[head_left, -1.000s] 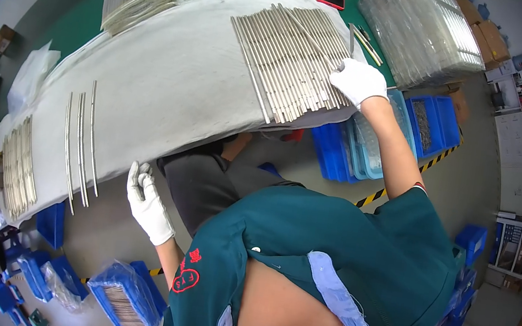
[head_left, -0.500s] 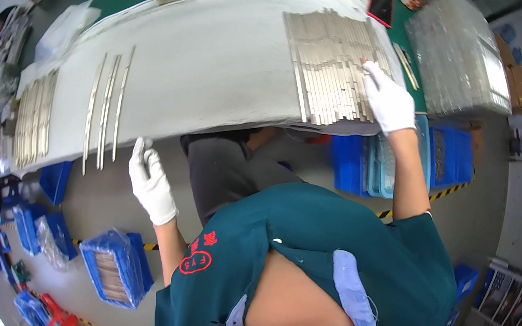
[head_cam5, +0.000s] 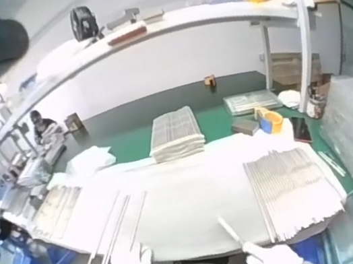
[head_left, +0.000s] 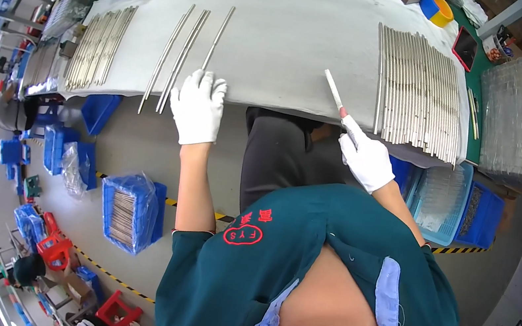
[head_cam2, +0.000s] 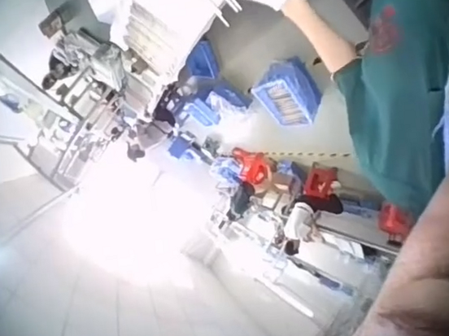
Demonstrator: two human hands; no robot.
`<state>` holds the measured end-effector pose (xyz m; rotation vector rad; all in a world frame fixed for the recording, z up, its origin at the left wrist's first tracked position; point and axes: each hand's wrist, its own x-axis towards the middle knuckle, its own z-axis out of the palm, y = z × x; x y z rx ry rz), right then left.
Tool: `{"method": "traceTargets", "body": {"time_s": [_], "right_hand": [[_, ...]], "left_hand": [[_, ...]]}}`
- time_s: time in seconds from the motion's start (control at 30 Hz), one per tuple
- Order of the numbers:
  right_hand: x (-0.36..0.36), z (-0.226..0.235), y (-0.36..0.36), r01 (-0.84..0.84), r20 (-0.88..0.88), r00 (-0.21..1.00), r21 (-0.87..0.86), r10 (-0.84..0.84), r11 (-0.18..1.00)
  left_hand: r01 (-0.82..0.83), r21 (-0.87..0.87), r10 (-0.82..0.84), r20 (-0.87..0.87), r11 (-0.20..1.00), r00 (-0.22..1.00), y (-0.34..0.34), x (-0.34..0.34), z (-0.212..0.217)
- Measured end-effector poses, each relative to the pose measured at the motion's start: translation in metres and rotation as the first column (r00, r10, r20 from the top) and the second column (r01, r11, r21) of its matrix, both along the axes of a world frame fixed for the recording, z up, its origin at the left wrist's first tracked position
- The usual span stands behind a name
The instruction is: Sanding individual metal rods using a sanding block at a workbench.
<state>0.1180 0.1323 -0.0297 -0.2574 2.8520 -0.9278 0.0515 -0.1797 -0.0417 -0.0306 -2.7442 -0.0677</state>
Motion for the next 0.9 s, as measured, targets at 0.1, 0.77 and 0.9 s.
{"method": "traceTargets", "body": {"time_s": [0.1, 0.77, 0.9], "right_hand": [[0.0, -0.004, -0.002, -0.008, 0.007, 1.0, 0.001, 0.008, 1.0], [0.001, -0.019, -0.005, -0.068, 0.065, 0.995, -0.127, 0.077, 0.99], [0.0, -0.034, -0.02, -0.153, -0.107, 0.985, -0.153, 0.138, 0.976]], "left_hand": [[0.095, 0.108, -0.095, -0.001, 0.99, 0.995, 0.017, -0.002, 0.007], [-0.565, 0.706, -0.2, 0.683, 0.428, 0.702, -0.008, 0.117, -0.017], [-0.55, 0.738, -0.099, 0.628, 0.392, 0.772, -0.083, 0.281, -0.158]]}}
